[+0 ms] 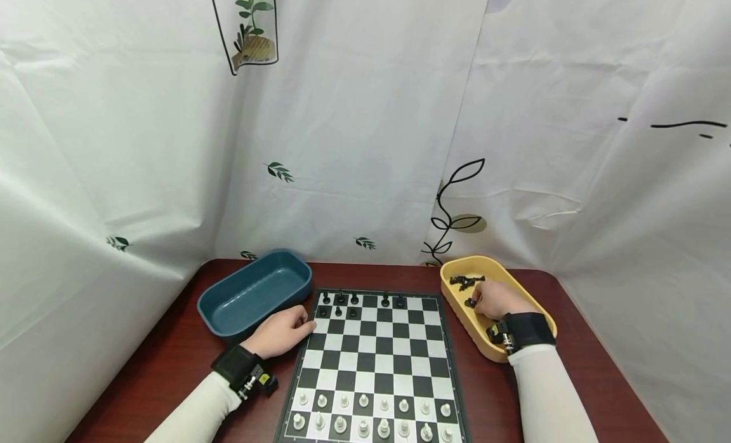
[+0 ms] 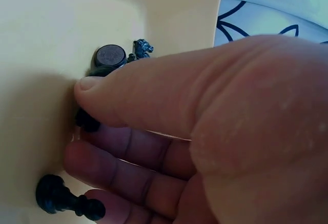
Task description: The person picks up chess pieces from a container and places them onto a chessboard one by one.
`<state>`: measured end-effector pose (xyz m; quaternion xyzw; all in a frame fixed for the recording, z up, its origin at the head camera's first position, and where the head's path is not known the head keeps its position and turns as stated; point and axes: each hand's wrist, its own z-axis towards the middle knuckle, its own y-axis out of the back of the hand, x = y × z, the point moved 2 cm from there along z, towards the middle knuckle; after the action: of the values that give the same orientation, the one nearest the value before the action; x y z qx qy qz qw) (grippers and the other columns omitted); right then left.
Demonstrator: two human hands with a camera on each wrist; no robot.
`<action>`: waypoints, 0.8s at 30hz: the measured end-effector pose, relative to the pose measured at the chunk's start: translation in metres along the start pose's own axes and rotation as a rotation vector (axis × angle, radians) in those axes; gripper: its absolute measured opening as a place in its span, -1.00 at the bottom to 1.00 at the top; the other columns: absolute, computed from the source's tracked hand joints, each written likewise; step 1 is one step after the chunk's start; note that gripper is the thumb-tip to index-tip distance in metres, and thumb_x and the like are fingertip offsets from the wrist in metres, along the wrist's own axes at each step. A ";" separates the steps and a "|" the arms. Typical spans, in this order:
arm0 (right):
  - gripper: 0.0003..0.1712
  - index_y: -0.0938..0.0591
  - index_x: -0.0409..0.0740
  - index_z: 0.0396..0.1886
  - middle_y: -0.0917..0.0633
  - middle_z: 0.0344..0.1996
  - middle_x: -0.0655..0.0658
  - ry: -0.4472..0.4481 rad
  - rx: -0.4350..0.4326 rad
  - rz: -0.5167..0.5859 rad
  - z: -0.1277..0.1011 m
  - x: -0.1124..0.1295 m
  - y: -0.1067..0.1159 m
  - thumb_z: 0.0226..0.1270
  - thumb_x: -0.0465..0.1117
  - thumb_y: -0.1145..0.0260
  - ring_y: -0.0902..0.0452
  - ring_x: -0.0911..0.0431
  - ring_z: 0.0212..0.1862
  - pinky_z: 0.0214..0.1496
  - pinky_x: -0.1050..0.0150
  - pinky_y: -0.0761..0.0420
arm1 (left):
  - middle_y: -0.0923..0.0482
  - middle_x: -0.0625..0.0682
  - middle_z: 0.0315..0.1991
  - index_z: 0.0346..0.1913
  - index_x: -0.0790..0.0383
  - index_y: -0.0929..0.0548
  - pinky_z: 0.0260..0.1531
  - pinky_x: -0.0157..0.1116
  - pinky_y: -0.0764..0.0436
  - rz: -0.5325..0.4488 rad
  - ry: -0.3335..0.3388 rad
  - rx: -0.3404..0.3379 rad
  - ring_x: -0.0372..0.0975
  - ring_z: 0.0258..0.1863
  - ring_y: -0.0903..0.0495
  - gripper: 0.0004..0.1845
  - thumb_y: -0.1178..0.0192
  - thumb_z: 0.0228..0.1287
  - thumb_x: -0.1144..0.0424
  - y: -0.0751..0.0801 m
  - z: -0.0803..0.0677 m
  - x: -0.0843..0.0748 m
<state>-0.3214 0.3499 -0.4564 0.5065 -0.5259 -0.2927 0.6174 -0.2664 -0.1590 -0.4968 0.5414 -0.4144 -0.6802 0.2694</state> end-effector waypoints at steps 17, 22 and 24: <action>-0.79 -0.78 -0.27 -0.21 -0.70 -0.44 -0.04 -0.035 -0.074 0.085 -0.006 0.002 0.006 0.27 -0.43 -0.25 -0.55 0.08 -0.50 -0.43 0.16 -0.56 | -0.48 -0.17 -0.53 -0.36 -0.05 -0.56 -0.46 -0.23 -0.42 0.004 -0.007 -0.002 -0.28 -0.56 -0.45 -0.68 -0.29 0.61 -0.06 -0.001 -0.001 0.000; -0.78 -0.81 -0.29 -0.15 -0.74 -0.34 -0.06 -0.010 -0.138 0.034 -0.006 0.004 0.012 0.31 -0.41 -0.30 -0.56 0.06 -0.39 -0.29 0.10 -0.57 | -0.48 -0.17 -0.54 -0.37 -0.06 -0.56 -0.45 -0.22 -0.43 0.006 0.009 0.000 -0.28 -0.56 -0.45 -0.68 -0.29 0.60 -0.05 -0.001 0.000 0.001; -0.80 -0.82 -0.29 -0.13 -0.76 -0.30 -0.08 0.020 -0.172 -0.002 -0.006 0.005 0.014 0.32 -0.40 -0.34 -0.57 0.05 -0.33 -0.22 0.05 -0.58 | -0.48 -0.17 -0.54 -0.37 -0.06 -0.56 -0.45 -0.21 -0.44 0.004 0.010 0.000 -0.28 -0.56 -0.45 -0.68 -0.30 0.60 -0.05 -0.001 -0.001 0.001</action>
<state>-0.3168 0.3513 -0.4409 0.4551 -0.4921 -0.3322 0.6636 -0.2659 -0.1591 -0.4981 0.5442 -0.4141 -0.6767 0.2727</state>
